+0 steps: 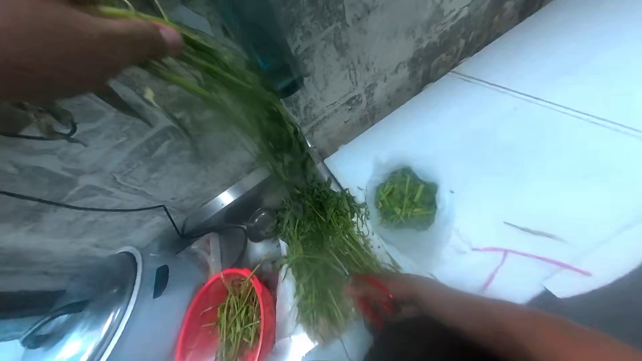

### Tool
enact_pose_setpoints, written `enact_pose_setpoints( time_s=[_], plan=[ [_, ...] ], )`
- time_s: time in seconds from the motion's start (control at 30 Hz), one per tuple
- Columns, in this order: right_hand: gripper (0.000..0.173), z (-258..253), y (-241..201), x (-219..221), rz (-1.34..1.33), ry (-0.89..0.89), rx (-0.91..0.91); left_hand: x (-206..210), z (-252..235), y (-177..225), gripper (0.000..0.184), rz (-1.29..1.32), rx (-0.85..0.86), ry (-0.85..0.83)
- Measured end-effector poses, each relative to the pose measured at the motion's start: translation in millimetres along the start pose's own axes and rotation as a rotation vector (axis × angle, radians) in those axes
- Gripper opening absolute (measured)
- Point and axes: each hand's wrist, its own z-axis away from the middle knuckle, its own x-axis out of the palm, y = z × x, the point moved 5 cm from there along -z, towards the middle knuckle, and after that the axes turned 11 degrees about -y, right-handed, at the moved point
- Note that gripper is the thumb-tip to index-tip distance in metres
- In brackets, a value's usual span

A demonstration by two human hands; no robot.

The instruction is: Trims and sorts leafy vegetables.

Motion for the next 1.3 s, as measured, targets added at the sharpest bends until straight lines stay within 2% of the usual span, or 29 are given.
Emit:
enact_pose_setpoints(
  time_s=[0.1, 0.2, 0.27, 0.33, 0.4, 0.5, 0.63, 0.73, 0.83, 0.97, 1.13, 1.23, 1.3],
  plan=[
    [0.065, 23, -7, 6, 0.136, -0.036, -0.158, 9, -3, 47, 0.072, -0.138, -0.012, 0.009],
    [0.072, 48, -9, -1, 0.211, -0.02, -0.281, 14, -16, 83, 0.072, -0.232, 0.029, -0.016],
    [0.074, 63, -5, -12, 0.191, 0.039, -0.346, 23, -24, 100, 0.074, -0.259, 0.034, -0.007],
    [0.077, 76, 3, -20, 0.11, 0.072, -0.416, 42, -28, 115, 0.081, -0.259, 0.033, 0.085],
    [0.08, 89, 5, -21, 0.103, 0.085, -0.457, 71, -23, 139, 0.072, -0.212, 0.002, 0.124],
    [0.076, 98, 13, -19, 0.087, 0.06, -0.488, 127, -22, 167, 0.061, -0.176, -0.051, 0.055],
    [0.082, 94, 24, -25, -0.206, 0.03, -0.503, 182, -25, 166, 0.064, -0.176, -0.046, -0.039],
    [0.088, 83, 24, -32, -0.333, 0.001, -0.552, 192, -17, 159, 0.062, -0.172, -0.037, -0.04],
    [0.081, 74, 18, -42, -0.416, -0.011, -0.592, 193, -8, 153, 0.061, -0.214, -0.004, -0.055],
    [0.062, 70, 5, -58, -0.583, 0.119, -0.54, 191, 4, 144, 0.063, -0.283, 0.052, -0.081],
    [0.063, 70, -4, -77, -0.588, 0.173, -0.516, 176, 13, 131, 0.061, -0.377, 0.104, -0.088],
    [0.059, 71, -3, -75, -0.546, 0.138, -0.514, 147, 11, 126, 0.061, -0.416, 0.074, -0.033],
    [0.054, 76, -9, -64, -0.522, 0.186, -0.481, 126, 7, 125, 0.057, -0.42, 0.068, -0.035]
  ],
)
